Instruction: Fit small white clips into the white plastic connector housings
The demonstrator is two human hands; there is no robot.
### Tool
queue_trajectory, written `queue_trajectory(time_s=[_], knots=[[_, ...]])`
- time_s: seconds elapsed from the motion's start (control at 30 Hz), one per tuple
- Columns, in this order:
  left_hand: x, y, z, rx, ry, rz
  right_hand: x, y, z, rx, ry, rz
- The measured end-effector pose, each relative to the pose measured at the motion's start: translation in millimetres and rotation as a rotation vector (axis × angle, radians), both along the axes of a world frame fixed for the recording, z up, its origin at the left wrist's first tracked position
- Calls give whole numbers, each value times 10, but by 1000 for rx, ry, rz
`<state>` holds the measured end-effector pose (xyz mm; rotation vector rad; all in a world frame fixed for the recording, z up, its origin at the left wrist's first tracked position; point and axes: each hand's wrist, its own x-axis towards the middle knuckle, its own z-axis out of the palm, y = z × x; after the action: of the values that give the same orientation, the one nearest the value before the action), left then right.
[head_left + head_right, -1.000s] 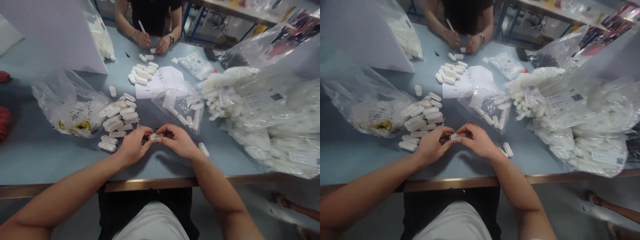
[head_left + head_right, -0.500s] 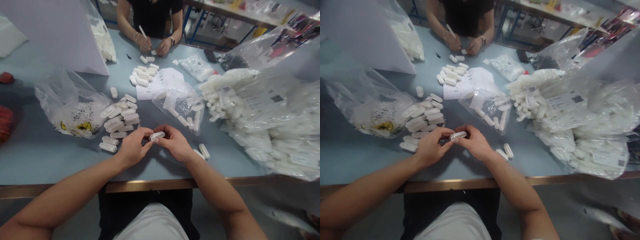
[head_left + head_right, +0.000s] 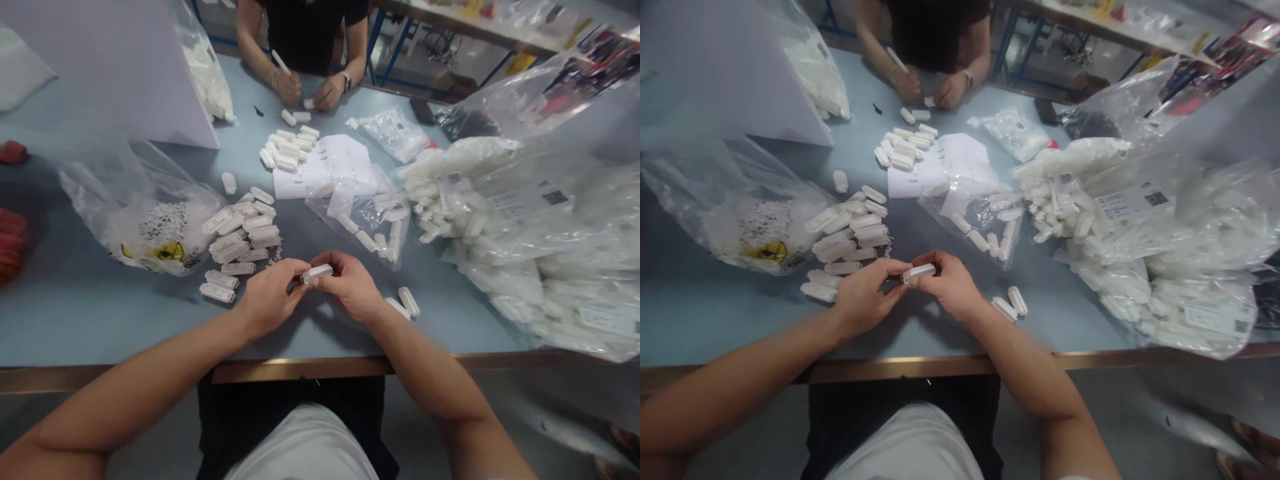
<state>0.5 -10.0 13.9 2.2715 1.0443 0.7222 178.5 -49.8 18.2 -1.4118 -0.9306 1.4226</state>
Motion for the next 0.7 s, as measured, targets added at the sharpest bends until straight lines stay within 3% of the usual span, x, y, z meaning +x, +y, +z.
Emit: queue_trajectory(time_s=[0.1, 0.17, 0.27, 0.37, 0.53, 0.7], knots=[[-25, -42, -12, 75, -61, -39, 75, -15, 55, 45, 13, 59], [-50, -83, -19, 142, -114, -147, 140, -20, 93, 126, 58, 72], [-77, -142, -4, 177, -172, -478, 187, 4, 93, 218, 26, 59], [-83, -177, 83, 74, -112, -735, 125, 64, 2, 284, -282, 140], [-42, -196, 331, -255, 139, -719, -83, 192, -200, 511, -762, 375], [1, -209, 369, -184, 220, -821, -188, 248, -276, 608, -1036, 475]])
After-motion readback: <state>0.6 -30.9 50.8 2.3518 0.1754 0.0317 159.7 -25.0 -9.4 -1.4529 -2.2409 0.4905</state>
